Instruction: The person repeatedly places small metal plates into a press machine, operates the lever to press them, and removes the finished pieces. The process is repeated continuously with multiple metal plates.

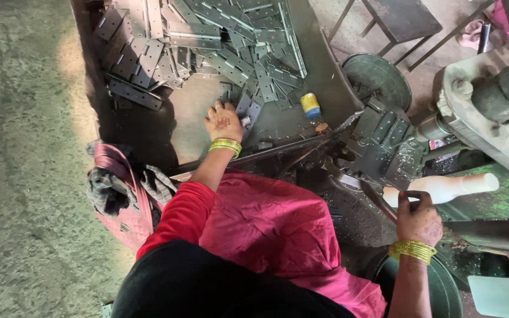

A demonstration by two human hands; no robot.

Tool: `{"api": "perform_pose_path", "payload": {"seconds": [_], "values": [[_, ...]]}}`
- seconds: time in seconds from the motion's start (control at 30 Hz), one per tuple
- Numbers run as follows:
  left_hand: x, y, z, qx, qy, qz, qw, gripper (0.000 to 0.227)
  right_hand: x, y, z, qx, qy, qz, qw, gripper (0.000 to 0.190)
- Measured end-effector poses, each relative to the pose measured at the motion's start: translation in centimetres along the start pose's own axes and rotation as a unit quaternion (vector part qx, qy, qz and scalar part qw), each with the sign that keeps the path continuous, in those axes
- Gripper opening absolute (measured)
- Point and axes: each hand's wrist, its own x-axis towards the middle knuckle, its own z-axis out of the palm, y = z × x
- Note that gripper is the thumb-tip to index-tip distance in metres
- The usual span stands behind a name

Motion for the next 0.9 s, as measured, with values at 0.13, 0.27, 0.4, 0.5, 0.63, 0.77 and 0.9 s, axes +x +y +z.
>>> {"api": "perform_pose_path", "payload": {"seconds": [0.13, 0.27, 0.4, 0.5, 0.63, 0.77, 0.9], "values": [[-1.5, -1.0, -2.6, -0.034, 0.025, 0.033, 0.999, 0.054, 0.2, 0.1, -0.2, -0.005, 0.012, -0.005, 1.0, 0.033], [-1.6, -2.3, -3.3, -0.192, 0.047, 0.09, 0.976, 0.049, 0.1, 0.0, 0.1, -0.012, 0.013, -0.009, 1.0, 0.032], [-2.3, -1.8, -3.6, -0.046, 0.088, 0.277, 0.956, 0.029, -0.3, 0.0, -0.2, -0.02, 0.021, -0.009, 1.0, 0.031], [-2.8, 0.0, -5.3, -0.071, 0.008, 0.237, 0.969, 0.012, 0.2, -1.5, 0.0, -0.05, 0.009, 0.002, 0.999, 0.031], [-6.7, 8.6, -5.9, -0.187, 0.011, 0.344, 0.92, 0.039, -0.4, -1.1, -0.8, -0.046, -0.014, 0.021, 0.999, 0.032], [-14.8, 19.2, -1.7, -0.197, -0.068, 0.453, 0.867, 0.041, -0.6, -1.4, -1.0, 0.02, -0.034, 0.009, 0.999, 0.028], [-20.7, 24.7, 5.7, 0.066, 0.011, 0.6, 0.797, 0.053, -0.9, -1.1, -1.2, -0.01, -0.091, -0.006, 0.996, 0.042]]}}
